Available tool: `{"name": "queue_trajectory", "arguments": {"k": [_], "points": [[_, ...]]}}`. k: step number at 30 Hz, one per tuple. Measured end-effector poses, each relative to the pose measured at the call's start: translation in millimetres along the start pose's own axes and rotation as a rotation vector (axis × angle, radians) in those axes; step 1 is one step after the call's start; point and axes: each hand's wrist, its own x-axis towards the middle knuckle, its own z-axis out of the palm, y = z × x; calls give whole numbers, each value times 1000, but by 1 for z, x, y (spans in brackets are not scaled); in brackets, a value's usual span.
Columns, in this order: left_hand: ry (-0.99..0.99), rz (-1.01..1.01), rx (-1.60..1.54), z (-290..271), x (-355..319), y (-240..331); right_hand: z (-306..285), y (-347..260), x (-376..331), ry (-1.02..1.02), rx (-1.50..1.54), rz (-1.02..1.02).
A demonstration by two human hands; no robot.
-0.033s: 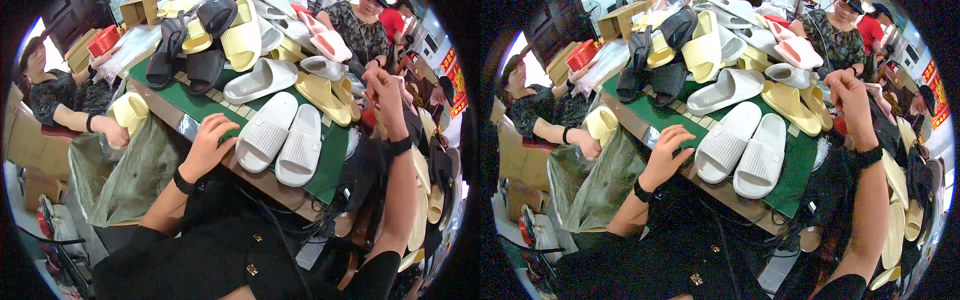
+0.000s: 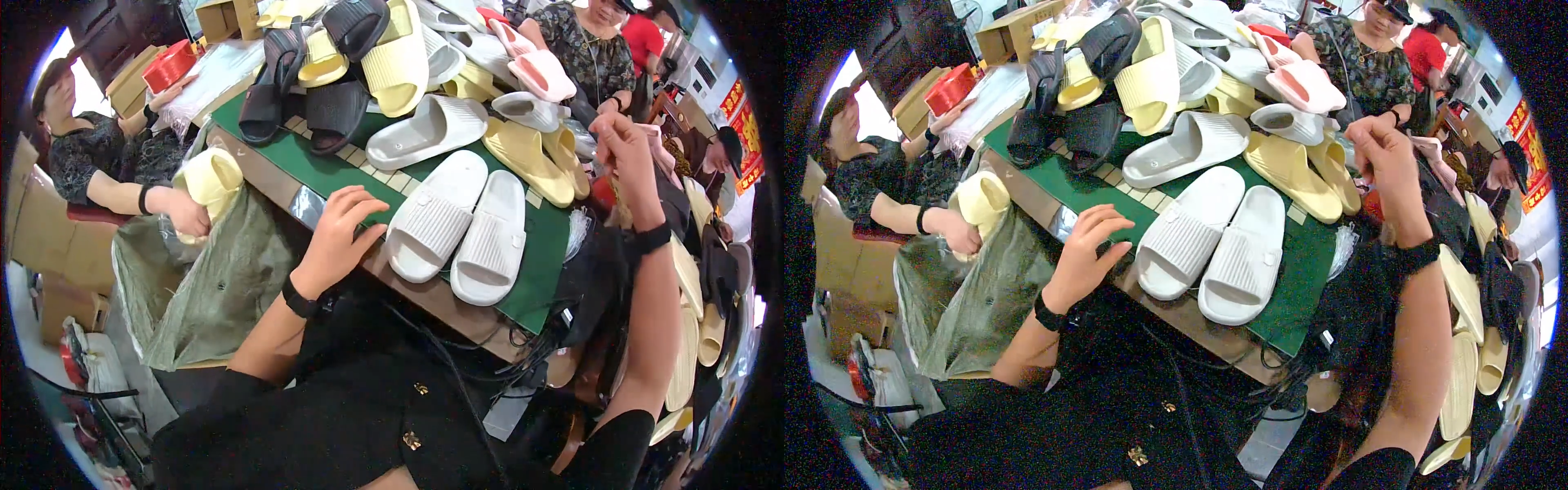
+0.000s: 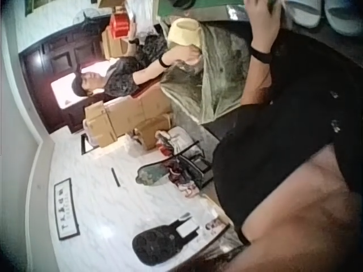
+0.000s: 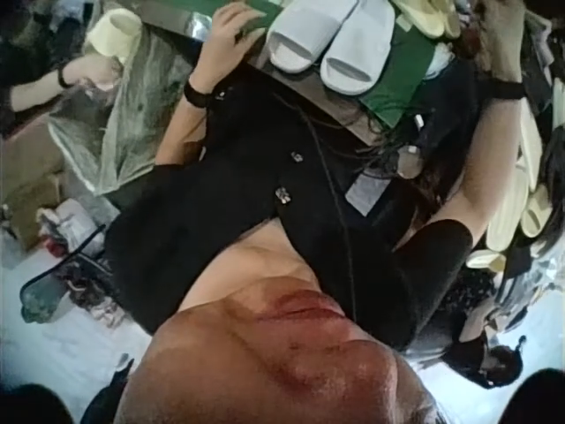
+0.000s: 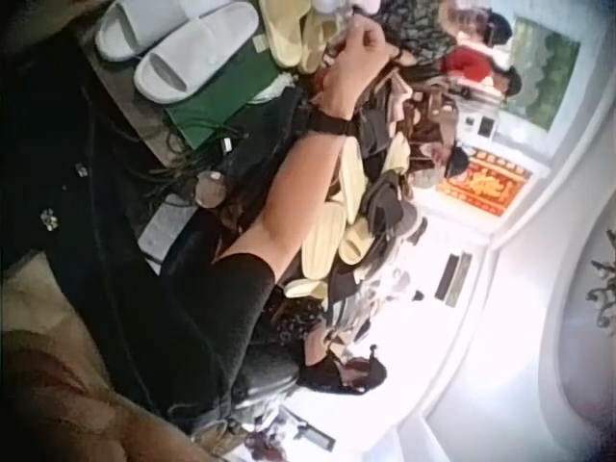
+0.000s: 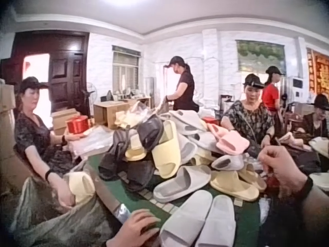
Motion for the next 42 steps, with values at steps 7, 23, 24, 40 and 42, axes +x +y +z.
{"name": "queue_trajectory", "arguments": {"k": [7, 23, 24, 40, 42], "points": [[28, -43, -31, 0, -6, -6, 19, 19, 12, -60, -43, 57], [-1, -80, -45, 4, -13, -11, 27, 13, 17, -318, -261, 82], [0, -80, -44, 3, -13, -11, 27, 13, 17, -296, -250, 76], [-7, -77, -61, 8, -17, -13, 10, 20, 29, -245, -201, 54], [0, -75, -66, 7, -18, -12, 11, 23, 28, -245, -196, 60]]}}
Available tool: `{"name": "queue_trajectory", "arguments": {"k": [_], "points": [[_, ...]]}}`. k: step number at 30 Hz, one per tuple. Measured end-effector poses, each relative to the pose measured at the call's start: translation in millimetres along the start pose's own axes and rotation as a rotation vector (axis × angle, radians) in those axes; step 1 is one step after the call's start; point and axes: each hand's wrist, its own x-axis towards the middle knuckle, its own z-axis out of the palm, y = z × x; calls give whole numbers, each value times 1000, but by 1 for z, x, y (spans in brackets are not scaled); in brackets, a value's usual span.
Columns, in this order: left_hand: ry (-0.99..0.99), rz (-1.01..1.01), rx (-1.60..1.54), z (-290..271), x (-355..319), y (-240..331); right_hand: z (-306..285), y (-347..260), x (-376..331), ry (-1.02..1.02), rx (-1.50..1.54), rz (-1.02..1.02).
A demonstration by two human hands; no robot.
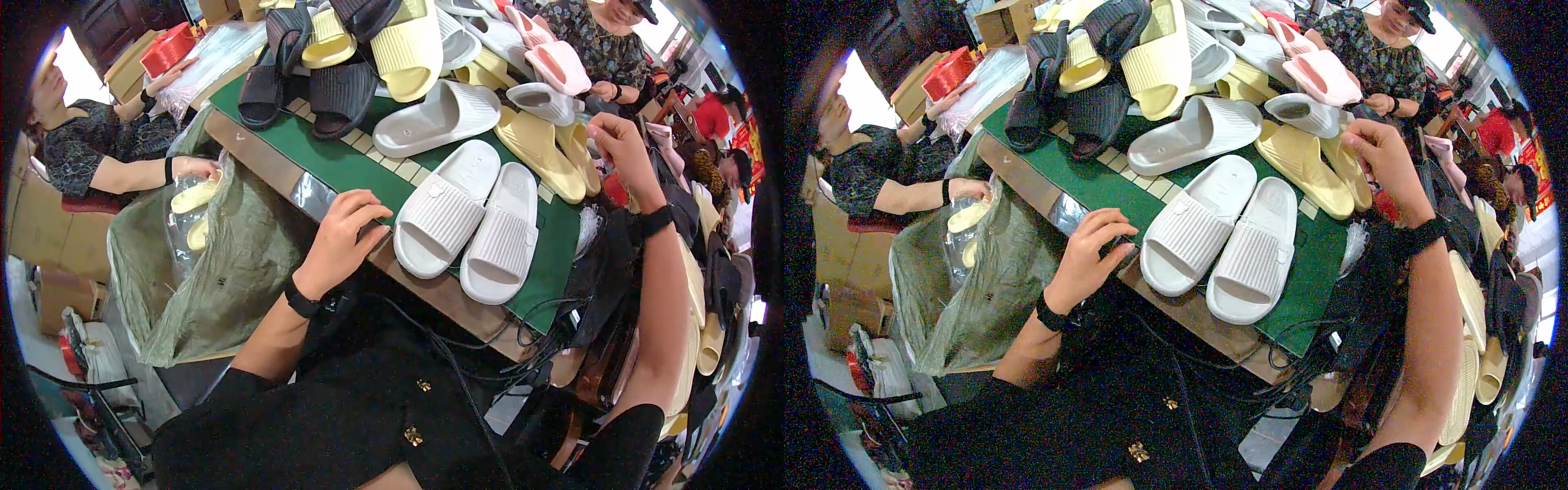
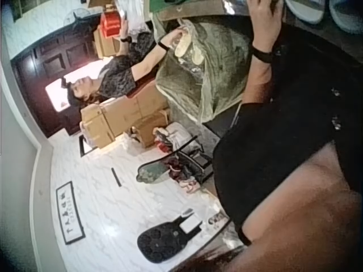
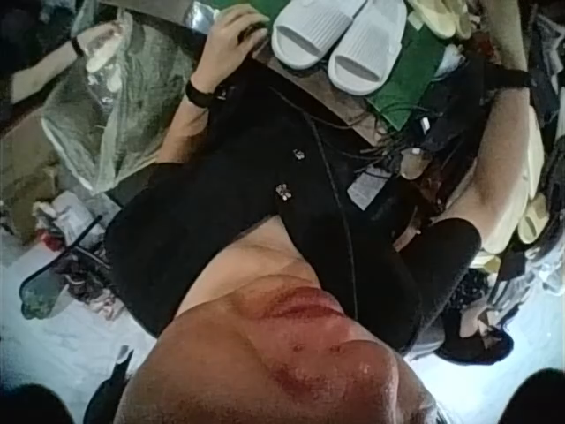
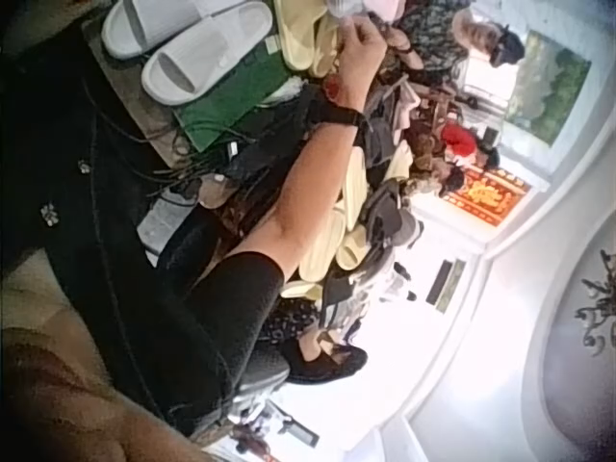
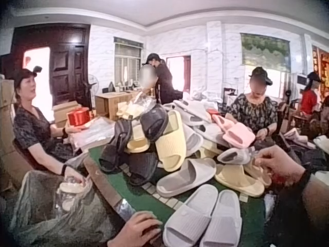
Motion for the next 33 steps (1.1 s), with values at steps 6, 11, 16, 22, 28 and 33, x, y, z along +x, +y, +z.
{"name": "queue_trajectory", "arguments": {"k": [6, 11, 16, 22, 28, 33], "points": [[6, -4, 17, -3, -4, 0, 15, 5, -2, -153, -63, 41], [10, 22, 21, -4, -4, 1, 27, 12, 1, -306, -143, 74], [4, 2, 19, -4, -5, -1, 40, 17, 0, -401, -156, 115], [9, 5, 22, -6, -7, -2, 54, 14, -2, -441, -148, 128], [16, 3, 7, -5, -8, -1, 72, 6, 0, -433, -210, 98], [29, 15, 34, -1, -7, 4, 93, 18, 1, -429, -131, 79]]}}
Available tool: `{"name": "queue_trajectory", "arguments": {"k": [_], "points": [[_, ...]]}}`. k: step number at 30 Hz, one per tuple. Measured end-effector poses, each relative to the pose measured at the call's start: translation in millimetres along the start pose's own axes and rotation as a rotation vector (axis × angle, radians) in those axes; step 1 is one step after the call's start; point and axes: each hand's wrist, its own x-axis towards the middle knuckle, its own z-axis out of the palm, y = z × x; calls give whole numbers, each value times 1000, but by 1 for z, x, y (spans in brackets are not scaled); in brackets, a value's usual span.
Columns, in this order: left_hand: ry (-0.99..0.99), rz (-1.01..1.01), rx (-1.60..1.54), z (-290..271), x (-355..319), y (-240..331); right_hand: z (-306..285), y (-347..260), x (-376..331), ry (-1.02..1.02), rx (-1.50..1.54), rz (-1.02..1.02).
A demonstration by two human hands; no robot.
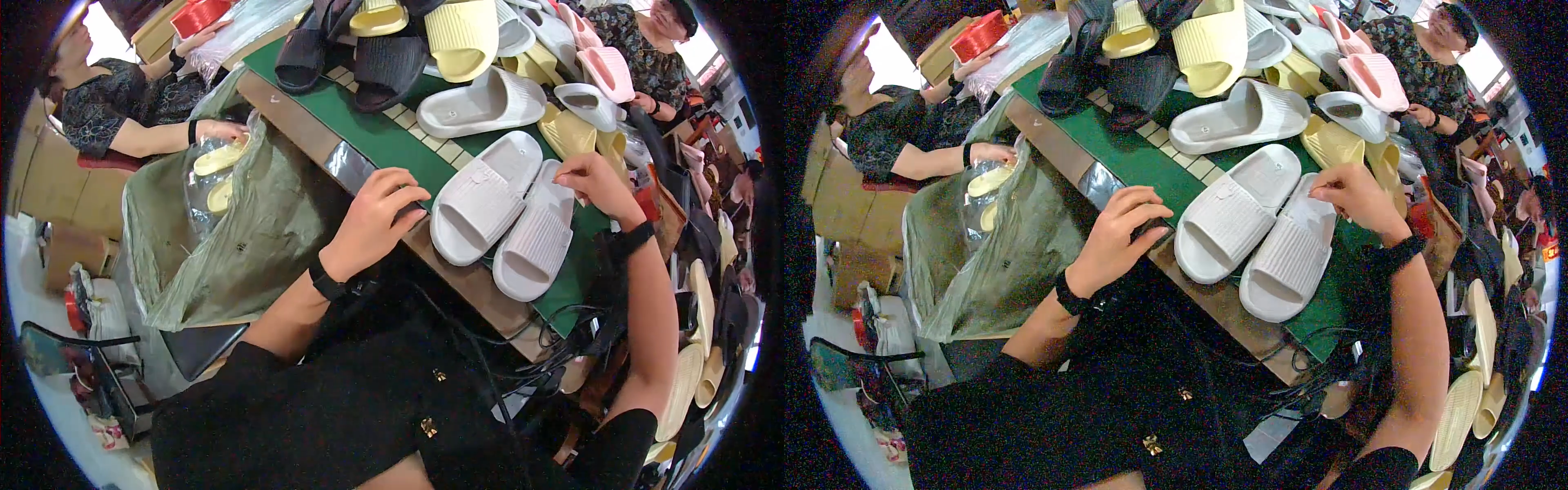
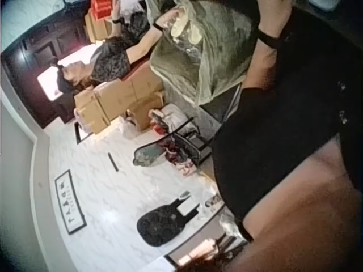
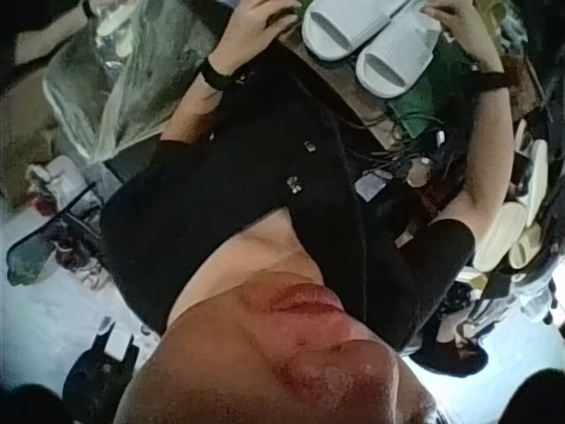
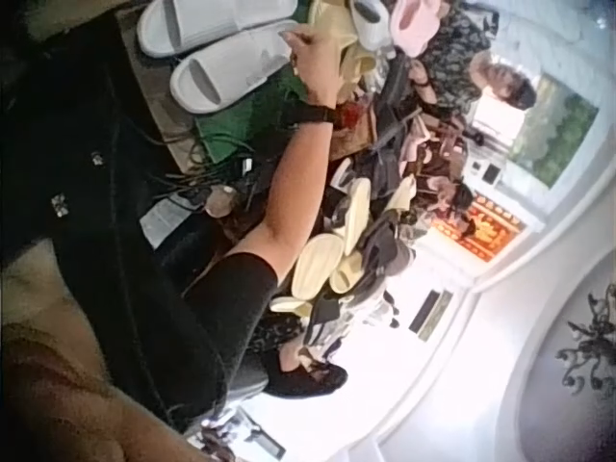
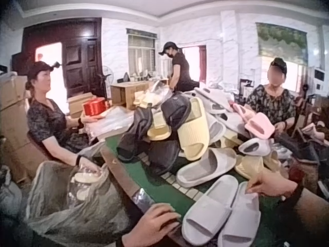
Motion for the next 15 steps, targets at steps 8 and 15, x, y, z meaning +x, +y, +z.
{"name": "queue_trajectory", "arguments": {"k": [8, 15], "points": [[26, 0, 86, 4, -3, 6, 23, -19, 7, -41, -15, -82], [16, -49, 126, 14, -6, 24, 40, -26, 5, -82, 36, -140]]}}
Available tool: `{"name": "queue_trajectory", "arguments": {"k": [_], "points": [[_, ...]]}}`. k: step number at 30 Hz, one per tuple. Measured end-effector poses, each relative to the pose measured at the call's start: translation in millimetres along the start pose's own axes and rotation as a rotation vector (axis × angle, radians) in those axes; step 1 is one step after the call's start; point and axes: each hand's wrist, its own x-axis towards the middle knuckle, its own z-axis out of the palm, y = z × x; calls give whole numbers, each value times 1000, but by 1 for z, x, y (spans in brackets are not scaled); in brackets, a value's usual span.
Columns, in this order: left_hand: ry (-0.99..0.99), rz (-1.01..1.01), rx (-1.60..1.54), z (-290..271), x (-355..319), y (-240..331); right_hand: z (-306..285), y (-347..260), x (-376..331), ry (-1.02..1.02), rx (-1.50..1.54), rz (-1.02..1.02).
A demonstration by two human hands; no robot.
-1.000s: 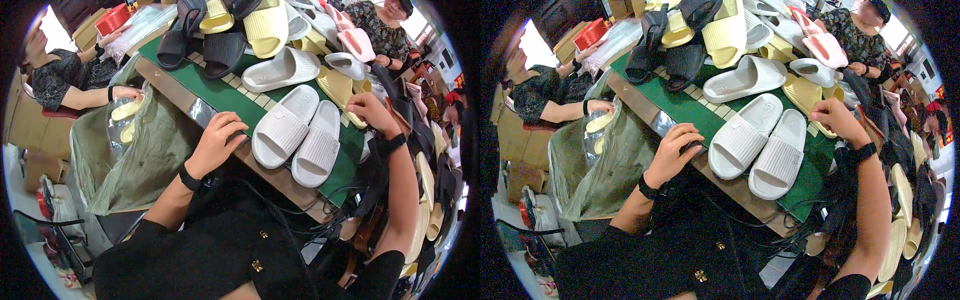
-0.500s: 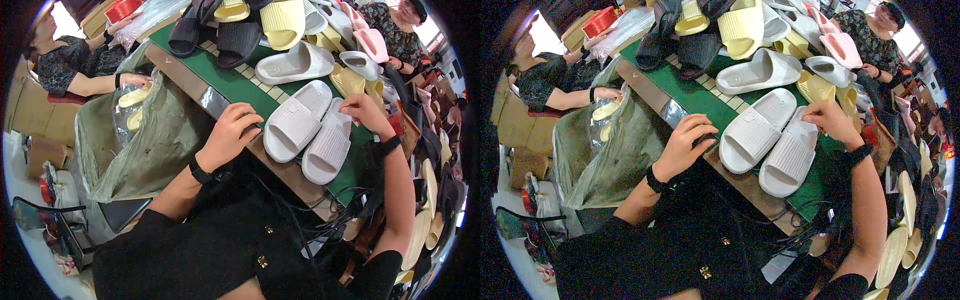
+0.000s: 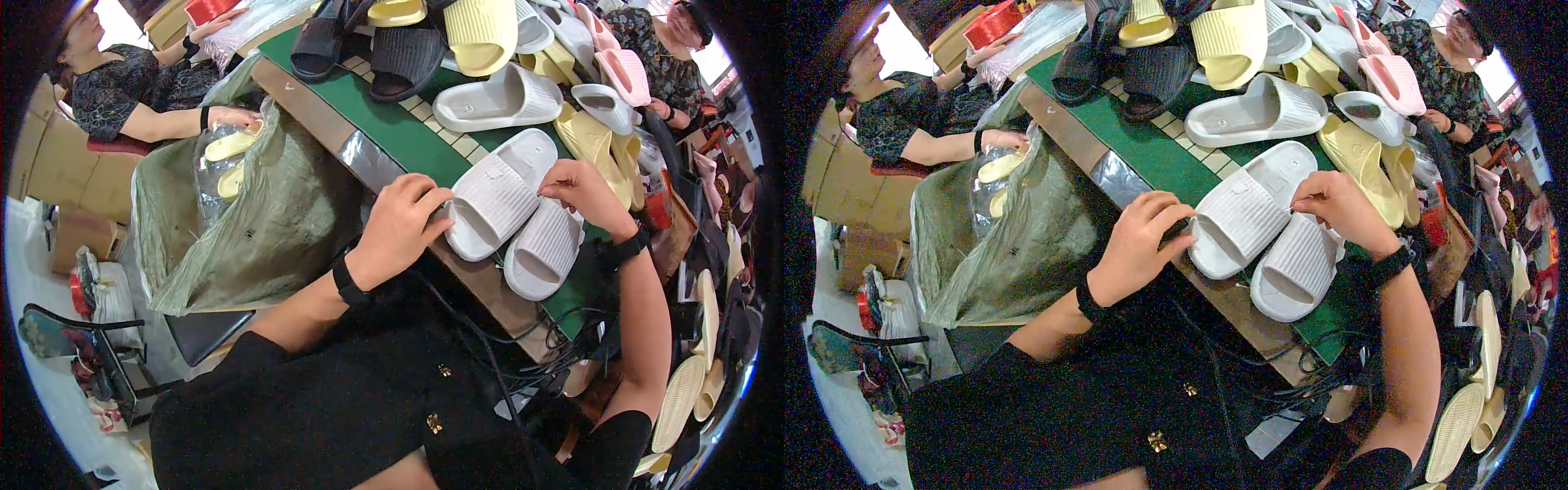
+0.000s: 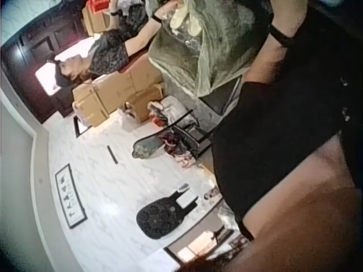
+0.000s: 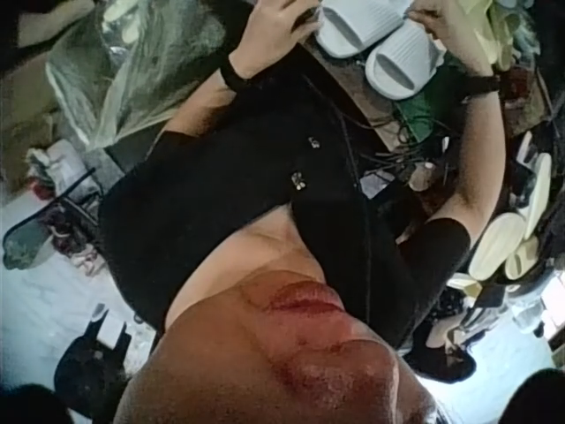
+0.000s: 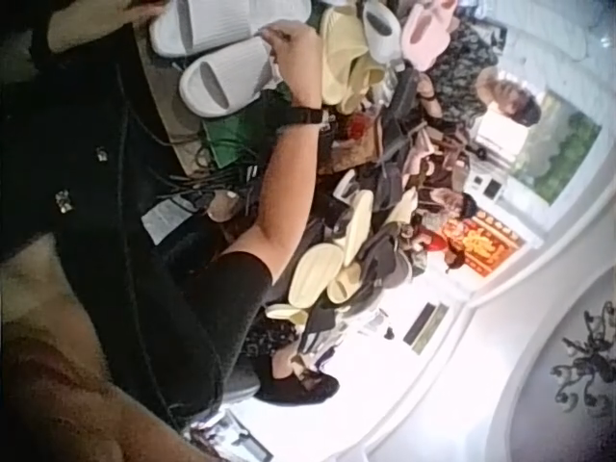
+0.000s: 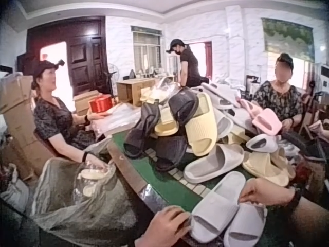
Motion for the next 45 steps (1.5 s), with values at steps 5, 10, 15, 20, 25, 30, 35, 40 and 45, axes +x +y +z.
{"name": "queue_trajectory", "arguments": {"k": [5, 10, 15, 20, 25, 30, 35, 40, 45], "points": [[43, -3, 44, 5, 2, 11, 8, -11, 0, 47, -41, -22], [74, 54, 145, 13, 11, 18, 10, -4, 0, 72, -62, -119], [71, 94, 213, 21, 11, 17, 11, -2, 0, 31, -8, -88], [132, 137, 224, 17, 13, 25, 11, 6, 0, 25, 45, -92], [-5, 175, 108, 3, 5, 34, 12, 3, -2, 64, 57, -92], [-117, 258, -56, 7, 4, 35, 12, 4, 1, 73, 41, -133], [-333, 380, -122, 11, 14, 44, 9, 5, -4, 95, 7, -120], [-435, 531, -266, 20, 21, 40, 11, 9, 1, 5, 17, -64], [-458, 422, -404, 17, 31, 47, 13, 5, -12, 132, -45, -107]]}}
